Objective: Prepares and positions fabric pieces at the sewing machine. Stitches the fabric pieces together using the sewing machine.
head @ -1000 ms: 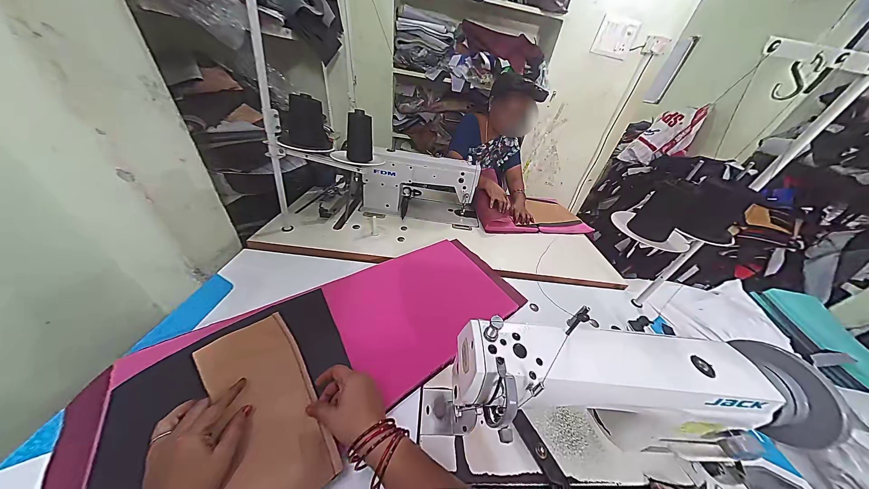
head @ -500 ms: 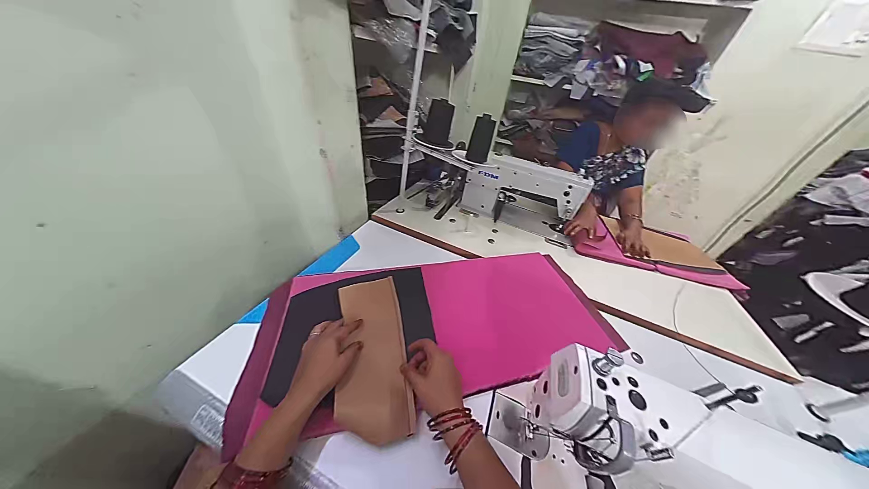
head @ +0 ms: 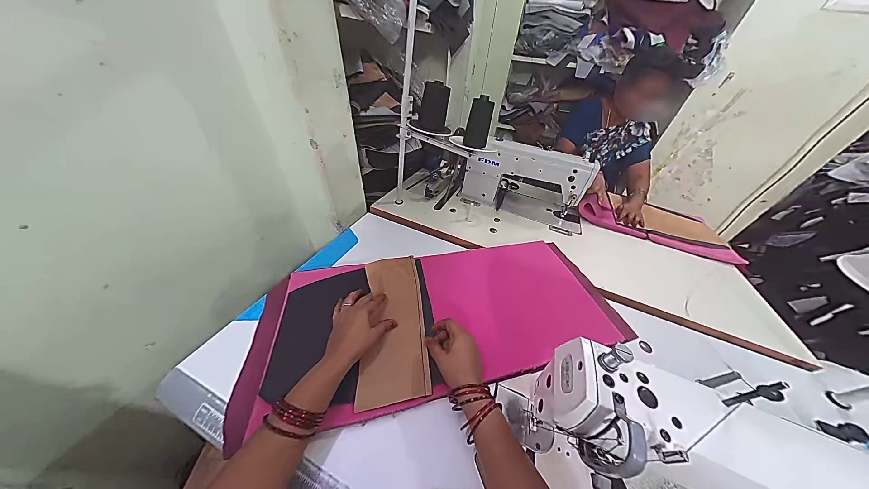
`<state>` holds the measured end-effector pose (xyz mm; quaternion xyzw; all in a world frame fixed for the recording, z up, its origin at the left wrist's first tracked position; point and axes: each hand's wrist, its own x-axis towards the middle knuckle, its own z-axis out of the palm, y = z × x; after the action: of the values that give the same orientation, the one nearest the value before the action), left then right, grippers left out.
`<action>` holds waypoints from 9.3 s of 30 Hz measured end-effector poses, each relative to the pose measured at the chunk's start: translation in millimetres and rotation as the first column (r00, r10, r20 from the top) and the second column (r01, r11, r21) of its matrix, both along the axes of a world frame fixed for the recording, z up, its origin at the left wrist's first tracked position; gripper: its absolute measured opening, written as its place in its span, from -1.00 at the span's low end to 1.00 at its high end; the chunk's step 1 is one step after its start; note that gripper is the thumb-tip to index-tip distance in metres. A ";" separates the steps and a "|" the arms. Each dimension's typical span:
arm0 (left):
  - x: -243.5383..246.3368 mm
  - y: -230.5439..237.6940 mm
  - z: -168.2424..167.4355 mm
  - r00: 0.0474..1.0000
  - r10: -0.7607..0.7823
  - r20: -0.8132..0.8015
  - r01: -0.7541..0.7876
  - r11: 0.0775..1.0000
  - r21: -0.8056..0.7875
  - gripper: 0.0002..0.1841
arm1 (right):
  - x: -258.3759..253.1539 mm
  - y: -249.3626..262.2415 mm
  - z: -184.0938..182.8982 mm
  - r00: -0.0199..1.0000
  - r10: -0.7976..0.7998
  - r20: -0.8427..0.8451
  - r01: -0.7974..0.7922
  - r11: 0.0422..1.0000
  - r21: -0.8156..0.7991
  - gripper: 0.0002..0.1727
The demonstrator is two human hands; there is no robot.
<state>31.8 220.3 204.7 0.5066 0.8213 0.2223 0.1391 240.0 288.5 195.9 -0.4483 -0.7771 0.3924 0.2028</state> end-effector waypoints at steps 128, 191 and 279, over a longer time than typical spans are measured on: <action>-78.5 -39.0 -16.5 0.959 -0.170 -0.227 0.180 0.983 0.024 -0.39 | -90.0 16.1 88.7 0.659 0.103 0.745 -0.394 0.891 0.226 -0.20; 259.4 -131.8 -38.1 0.733 -0.658 -0.174 0.676 0.732 0.079 -0.44 | 317.2 -178.7 -6.8 0.821 -0.230 0.523 -0.113 0.833 0.542 -0.04; 261.8 -62.4 -37.9 0.753 -0.596 -0.280 0.645 0.752 0.137 -0.47 | 206.2 -100.1 27.6 0.634 0.172 0.754 -0.283 0.959 0.019 -0.21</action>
<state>293.6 158.0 166.9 0.7852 0.5843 0.1973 0.0560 446.2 188.4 223.5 -0.4525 -0.8666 0.1432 -0.1542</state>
